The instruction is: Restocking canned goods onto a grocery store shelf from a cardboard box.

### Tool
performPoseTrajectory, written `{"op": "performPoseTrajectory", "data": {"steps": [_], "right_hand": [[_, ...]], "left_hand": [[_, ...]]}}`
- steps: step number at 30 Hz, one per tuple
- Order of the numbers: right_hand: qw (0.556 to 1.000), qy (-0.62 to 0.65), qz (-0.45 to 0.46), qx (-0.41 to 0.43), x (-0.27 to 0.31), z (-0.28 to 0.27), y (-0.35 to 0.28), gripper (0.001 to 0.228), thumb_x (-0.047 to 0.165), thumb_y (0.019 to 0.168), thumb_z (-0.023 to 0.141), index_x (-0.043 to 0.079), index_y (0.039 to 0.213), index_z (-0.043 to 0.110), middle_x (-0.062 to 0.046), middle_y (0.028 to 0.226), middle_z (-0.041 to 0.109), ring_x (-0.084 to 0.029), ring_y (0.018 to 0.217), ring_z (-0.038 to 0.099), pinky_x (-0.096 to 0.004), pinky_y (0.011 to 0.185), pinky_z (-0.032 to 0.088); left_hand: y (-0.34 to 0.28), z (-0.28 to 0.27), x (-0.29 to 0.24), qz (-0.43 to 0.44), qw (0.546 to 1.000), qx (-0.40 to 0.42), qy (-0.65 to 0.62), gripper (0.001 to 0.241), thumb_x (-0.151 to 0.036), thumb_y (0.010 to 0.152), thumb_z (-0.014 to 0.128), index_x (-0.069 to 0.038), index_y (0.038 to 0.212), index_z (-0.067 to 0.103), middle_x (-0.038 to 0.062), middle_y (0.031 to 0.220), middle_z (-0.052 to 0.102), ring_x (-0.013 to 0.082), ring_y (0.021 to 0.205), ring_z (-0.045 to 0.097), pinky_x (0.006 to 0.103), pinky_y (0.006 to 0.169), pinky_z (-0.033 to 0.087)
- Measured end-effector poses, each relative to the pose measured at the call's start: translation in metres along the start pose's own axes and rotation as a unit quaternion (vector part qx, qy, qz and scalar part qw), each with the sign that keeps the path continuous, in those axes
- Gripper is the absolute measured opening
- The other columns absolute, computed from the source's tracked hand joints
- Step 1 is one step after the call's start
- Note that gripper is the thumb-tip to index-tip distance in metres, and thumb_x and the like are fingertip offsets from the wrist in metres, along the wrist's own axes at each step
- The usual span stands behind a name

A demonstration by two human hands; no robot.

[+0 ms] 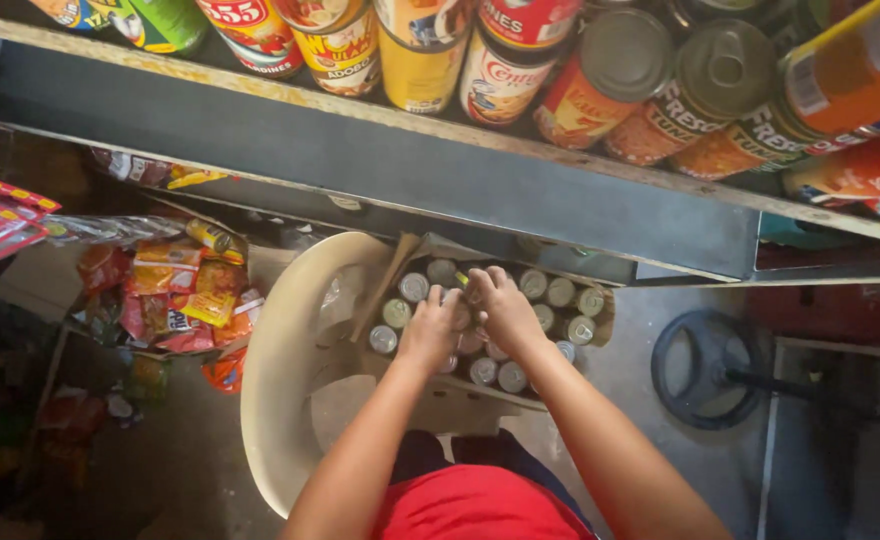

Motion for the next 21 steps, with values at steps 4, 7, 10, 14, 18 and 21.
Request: {"op": "performPoseTrajectory", "data": {"steps": [4,7,10,14,18,21], "right_hand": [[1.0,0.004,0.002,-0.025,0.001,-0.003,-0.01,0.083,0.001,0.068,0.078,0.013,0.142,0.044,-0.019,0.134,0.051,-0.046,0.12,0.053,-0.048,0.1,0.049],[0.994,-0.017,0.1,-0.031,-0.033,0.01,-0.015,0.114,0.008,0.05,0.092,0.016,0.149,0.035,-0.025,0.145,0.043,-0.049,0.124,0.046,-0.052,0.096,0.044],[0.969,-0.02,0.242,-0.034,-0.109,0.054,-0.033,0.106,0.014,0.061,0.095,0.014,0.146,0.031,-0.03,0.14,0.041,-0.05,0.123,0.047,-0.052,0.102,0.042],[0.937,0.174,0.303,-0.019,-0.149,0.096,-0.045,0.091,0.022,0.073,0.093,0.004,0.139,0.033,-0.029,0.124,0.059,-0.04,0.115,0.063,-0.045,0.095,0.052],[0.924,0.235,0.279,-0.113,-0.145,0.087,-0.033,0.069,0.022,0.075,0.088,0.004,0.123,0.042,-0.019,0.102,0.069,-0.031,0.096,0.069,-0.042,0.084,0.054],[0.936,0.163,0.286,-0.124,-0.151,0.086,-0.039,0.052,0.026,0.076,0.09,0.004,0.104,0.052,-0.017,0.093,0.068,-0.03,0.086,0.066,-0.043,0.079,0.054]], "left_hand": [[-0.016,-0.003,0.007,-0.026,0.997,-0.004,-0.073,0.073,-0.008,0.079,0.076,-0.01,0.141,0.037,0.022,0.136,0.049,0.0465,0.113,0.059,0.053,0.092,0.052],[-0.022,-0.011,0.01,-0.013,0.993,-0.019,-0.112,0.096,-0.005,0.064,0.081,-0.012,0.145,0.03,0.024,0.143,0.042,0.0481,0.124,0.052,0.0521,0.095,0.051],[-0.034,0.015,0.042,-0.117,0.991,0.046,-0.037,0.112,0.0,0.063,0.083,-0.018,0.153,0.019,0.025,0.148,0.035,0.0485,0.134,0.039,0.0524,0.099,0.048],[-0.041,0.039,0.068,-0.124,0.992,0.0,-0.002,0.107,0.0,0.065,0.081,-0.007,0.153,0.02,0.022,0.148,0.039,0.0477,0.137,0.038,0.056,0.109,0.038],[-0.035,0.029,0.069,-0.199,0.979,0.026,-0.039,0.085,0.005,0.074,0.073,-0.014,0.149,0.041,0.013,0.153,0.043,0.0427,0.139,0.041,0.0532,0.111,0.041],[-0.042,0.05,0.079,-0.191,0.98,0.047,-0.014,0.083,-0.001,0.072,0.077,-0.014,0.145,0.041,0.01,0.147,0.045,0.0438,0.14,0.036,0.0538,0.112,0.039]]}}
Point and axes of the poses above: each hand's wrist, its own y-axis towards the middle knuckle, its own z-axis out of the palm, x = y × z, the point moved 7 cm from there along y, towards the middle knuckle
